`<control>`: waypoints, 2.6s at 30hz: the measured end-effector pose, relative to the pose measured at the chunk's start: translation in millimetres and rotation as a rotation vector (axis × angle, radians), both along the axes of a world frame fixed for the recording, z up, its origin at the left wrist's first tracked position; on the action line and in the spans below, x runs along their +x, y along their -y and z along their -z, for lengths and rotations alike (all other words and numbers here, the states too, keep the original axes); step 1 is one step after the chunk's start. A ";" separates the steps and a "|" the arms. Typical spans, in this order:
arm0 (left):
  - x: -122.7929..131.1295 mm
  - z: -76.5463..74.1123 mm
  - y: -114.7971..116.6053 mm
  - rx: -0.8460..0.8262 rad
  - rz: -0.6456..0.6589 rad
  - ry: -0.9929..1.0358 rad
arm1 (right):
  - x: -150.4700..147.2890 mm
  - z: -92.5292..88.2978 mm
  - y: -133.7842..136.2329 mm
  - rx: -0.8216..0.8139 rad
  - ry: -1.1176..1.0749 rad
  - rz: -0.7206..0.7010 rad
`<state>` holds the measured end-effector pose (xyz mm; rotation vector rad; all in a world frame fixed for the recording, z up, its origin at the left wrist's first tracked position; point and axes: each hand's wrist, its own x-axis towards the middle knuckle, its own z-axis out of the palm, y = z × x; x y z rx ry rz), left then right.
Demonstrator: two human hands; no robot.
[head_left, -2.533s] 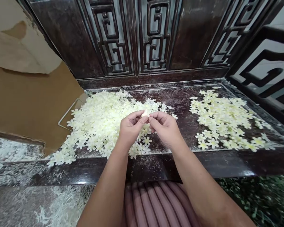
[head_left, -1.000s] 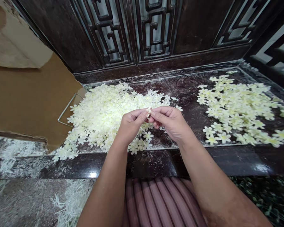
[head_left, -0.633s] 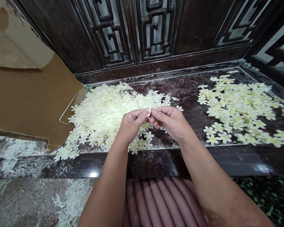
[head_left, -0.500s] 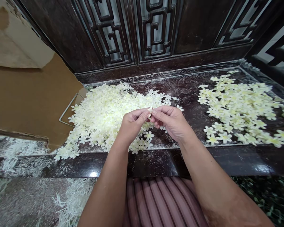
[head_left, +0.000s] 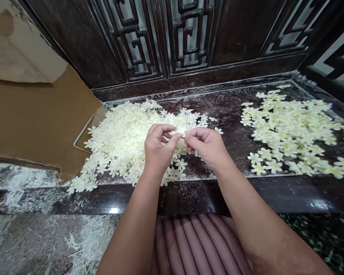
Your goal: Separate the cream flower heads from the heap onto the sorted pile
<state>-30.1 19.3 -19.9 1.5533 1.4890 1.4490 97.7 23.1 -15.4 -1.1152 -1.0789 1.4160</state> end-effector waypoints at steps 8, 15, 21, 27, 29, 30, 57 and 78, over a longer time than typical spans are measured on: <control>0.9 3.6 3.4 0.051 0.105 -0.083 | -0.5 4.4 2.5 0.123 0.151 0.087; -3.7 -0.8 4.3 -0.093 0.206 0.043 | -0.2 3.5 2.9 0.127 0.179 0.090; -7.0 -0.5 3.9 -0.171 0.197 0.125 | 1.1 6.0 2.9 0.152 0.204 0.055; -10.9 -1.3 3.6 -0.222 0.210 0.152 | 3.8 5.9 2.6 0.134 0.238 0.020; -11.5 -1.8 4.1 -0.248 0.215 0.149 | 4.7 6.0 2.6 0.132 0.245 -0.002; -11.7 -1.9 4.3 -0.257 0.217 0.148 | 5.0 6.2 2.6 0.130 0.248 -0.013; -11.1 0.4 1.9 -0.314 0.200 0.129 | 3.7 8.1 3.7 0.125 0.312 -0.035; -8.6 -0.8 1.6 -0.304 0.195 0.161 | 5.2 2.7 1.7 0.070 0.217 -0.031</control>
